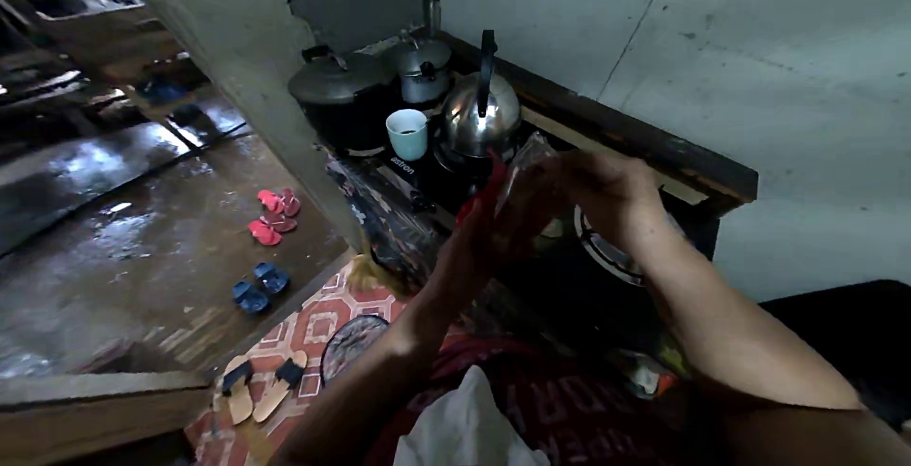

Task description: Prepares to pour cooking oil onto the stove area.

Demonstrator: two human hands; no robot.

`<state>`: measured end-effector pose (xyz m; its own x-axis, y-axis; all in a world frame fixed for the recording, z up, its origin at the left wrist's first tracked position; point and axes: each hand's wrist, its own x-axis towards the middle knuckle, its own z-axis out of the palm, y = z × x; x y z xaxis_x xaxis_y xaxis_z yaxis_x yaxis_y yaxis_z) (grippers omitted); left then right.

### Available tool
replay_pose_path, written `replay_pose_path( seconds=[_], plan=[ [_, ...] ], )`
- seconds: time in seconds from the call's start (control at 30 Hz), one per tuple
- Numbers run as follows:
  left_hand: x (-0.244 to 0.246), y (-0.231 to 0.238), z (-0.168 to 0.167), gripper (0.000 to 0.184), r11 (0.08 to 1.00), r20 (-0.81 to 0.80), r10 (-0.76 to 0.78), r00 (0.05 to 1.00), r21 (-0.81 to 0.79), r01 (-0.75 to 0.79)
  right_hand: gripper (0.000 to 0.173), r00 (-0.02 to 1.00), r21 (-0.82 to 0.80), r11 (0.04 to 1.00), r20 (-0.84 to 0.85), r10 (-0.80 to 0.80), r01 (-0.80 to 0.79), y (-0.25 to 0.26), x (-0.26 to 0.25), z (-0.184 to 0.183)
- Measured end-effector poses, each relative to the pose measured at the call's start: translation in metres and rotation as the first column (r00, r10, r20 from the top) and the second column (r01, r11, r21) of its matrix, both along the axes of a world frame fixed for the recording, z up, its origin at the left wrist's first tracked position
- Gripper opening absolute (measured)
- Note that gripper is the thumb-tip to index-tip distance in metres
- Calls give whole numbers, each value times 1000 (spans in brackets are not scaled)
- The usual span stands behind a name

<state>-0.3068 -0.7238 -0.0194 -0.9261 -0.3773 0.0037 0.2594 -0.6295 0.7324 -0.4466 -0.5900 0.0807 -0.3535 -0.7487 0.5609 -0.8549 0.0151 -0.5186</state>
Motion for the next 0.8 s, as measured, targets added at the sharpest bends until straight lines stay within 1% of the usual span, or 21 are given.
replay_pose_path(
  seconds=[0.03, 0.1, 0.2, 0.27, 0.37, 0.43, 0.47, 0.53, 0.57, 0.63, 0.67, 0.73, 0.8],
  plan=[
    [-6, -2, 5, 48, 1000, 51, 12, 999, 1, -13, 18, 1000, -14, 1000, -1, -11, 11, 2, -4, 4],
    [-17, -6, 11, 44, 999, 164, 46, 985, 4, -47, 22, 998, -47, 999, 70, -10, 13, 7, -11, 13],
    [-33, -13, 15, 38, 984, 311, 172, 935, -11, -178, 25, 991, -108, 992, 125, -46, 60, 9, -25, 24],
    [-38, -21, 7, 36, 962, 378, 256, 890, -5, -275, 24, 988, -122, 987, 125, -90, 105, 12, -32, 27],
    [-34, -36, -14, 35, 918, 409, 383, 828, -71, -390, 24, 981, -106, 982, 124, -146, 159, 15, -40, 20],
    [-30, -41, -27, 24, 880, 392, 473, 789, -165, -446, 26, 973, -73, 977, 125, -192, 202, 15, -44, 7],
    [-28, -42, -31, 22, 869, 378, 495, 783, -214, -446, 27, 969, -49, 973, 121, -217, 225, 15, -45, 0],
    [-23, -40, -37, 32, 859, 354, 503, 789, -305, -411, 28, 960, -4, 967, 122, -251, 253, 16, -46, -16],
    [-21, -38, -37, 41, 859, 347, 487, 802, -358, -367, 29, 957, 13, 964, 122, -264, 265, 16, -46, -23],
    [-21, -35, -39, 55, 841, 285, 420, 861, -478, -252, 29, 955, 24, 962, 118, -271, 270, 17, -47, -37],
    [-22, -35, -39, 60, 809, 233, 359, 904, -560, -177, 29, 955, 22, 962, 118, -272, 271, 18, -48, -42],
    [-27, -31, -35, 59, 690, 192, 237, 952, -723, -26, 28, 951, 30, 960, 128, -280, 278, 22, -48, -46],
    [-33, -24, -30, 56, 545, 179, 136, 974, -835, 77, 28, 947, 45, 956, 130, -292, 289, 25, -47, -44]
  ],
)
